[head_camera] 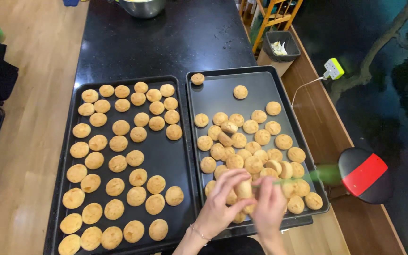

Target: Arranging baked pastry shells on trays and poking holes in them with a spoon handle

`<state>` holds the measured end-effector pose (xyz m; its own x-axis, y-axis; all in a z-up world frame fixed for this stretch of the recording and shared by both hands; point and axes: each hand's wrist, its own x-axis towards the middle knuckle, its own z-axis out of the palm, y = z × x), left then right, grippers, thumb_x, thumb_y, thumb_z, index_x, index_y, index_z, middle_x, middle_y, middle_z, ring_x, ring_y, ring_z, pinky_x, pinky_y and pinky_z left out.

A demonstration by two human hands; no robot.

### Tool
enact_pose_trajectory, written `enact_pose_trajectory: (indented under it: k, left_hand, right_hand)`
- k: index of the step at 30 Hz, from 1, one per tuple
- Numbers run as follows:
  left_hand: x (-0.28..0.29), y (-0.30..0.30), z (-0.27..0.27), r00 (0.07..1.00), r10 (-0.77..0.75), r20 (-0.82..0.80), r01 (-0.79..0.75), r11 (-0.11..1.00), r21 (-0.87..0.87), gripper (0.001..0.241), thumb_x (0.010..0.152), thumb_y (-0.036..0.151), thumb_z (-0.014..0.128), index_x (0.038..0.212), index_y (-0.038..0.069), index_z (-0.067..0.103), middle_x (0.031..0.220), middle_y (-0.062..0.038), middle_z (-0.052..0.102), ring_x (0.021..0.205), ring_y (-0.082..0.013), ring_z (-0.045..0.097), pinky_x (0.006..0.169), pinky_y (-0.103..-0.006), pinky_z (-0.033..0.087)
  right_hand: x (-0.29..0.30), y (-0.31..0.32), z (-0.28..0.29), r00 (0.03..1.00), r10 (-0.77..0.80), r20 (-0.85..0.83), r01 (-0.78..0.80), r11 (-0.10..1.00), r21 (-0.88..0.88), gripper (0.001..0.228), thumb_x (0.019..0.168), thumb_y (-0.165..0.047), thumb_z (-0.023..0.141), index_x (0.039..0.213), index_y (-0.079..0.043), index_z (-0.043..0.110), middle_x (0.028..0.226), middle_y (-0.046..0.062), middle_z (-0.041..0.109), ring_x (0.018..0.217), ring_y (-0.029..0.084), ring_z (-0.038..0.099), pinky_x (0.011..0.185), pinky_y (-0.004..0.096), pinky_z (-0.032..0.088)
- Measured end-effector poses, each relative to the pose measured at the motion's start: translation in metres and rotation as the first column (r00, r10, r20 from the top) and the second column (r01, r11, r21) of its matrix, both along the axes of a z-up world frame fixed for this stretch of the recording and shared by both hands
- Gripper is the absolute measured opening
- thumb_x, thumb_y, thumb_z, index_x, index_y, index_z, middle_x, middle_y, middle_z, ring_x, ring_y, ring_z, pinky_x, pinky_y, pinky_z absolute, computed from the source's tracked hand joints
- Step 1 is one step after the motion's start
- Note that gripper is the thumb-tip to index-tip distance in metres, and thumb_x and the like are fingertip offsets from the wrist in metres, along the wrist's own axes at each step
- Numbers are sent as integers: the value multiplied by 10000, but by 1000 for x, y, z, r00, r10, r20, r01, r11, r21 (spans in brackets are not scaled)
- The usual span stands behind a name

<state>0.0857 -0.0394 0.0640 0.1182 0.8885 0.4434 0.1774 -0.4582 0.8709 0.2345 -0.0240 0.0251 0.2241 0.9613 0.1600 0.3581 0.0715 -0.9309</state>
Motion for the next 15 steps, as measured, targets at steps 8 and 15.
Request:
enact_pose_trajectory:
  k: [8,15]
  left_hand:
    - [48,121,-71,983,159,96,-125,949,-289,556,897,283,719,1389,89,546,1427,-137,505,1379,-273,465,1181,-419,385]
    - [-37,78,-81,869,242,-431,-377,889,-260,305,1041,189,442,1239,21,602,1200,-125,624,1074,-306,655,893,-451,498]
  right_hand:
    - [40,54,-25,789,-53,-612,22,998,-59,467,1074,-386,497,1223,29,651,855,104,624,832,149,613,828,267,487]
    - [31,63,-16,893,-71,-445,67,997,-24,407,1154,-326,419,1156,27,622,885,146,651,701,130,552,684,230,454]
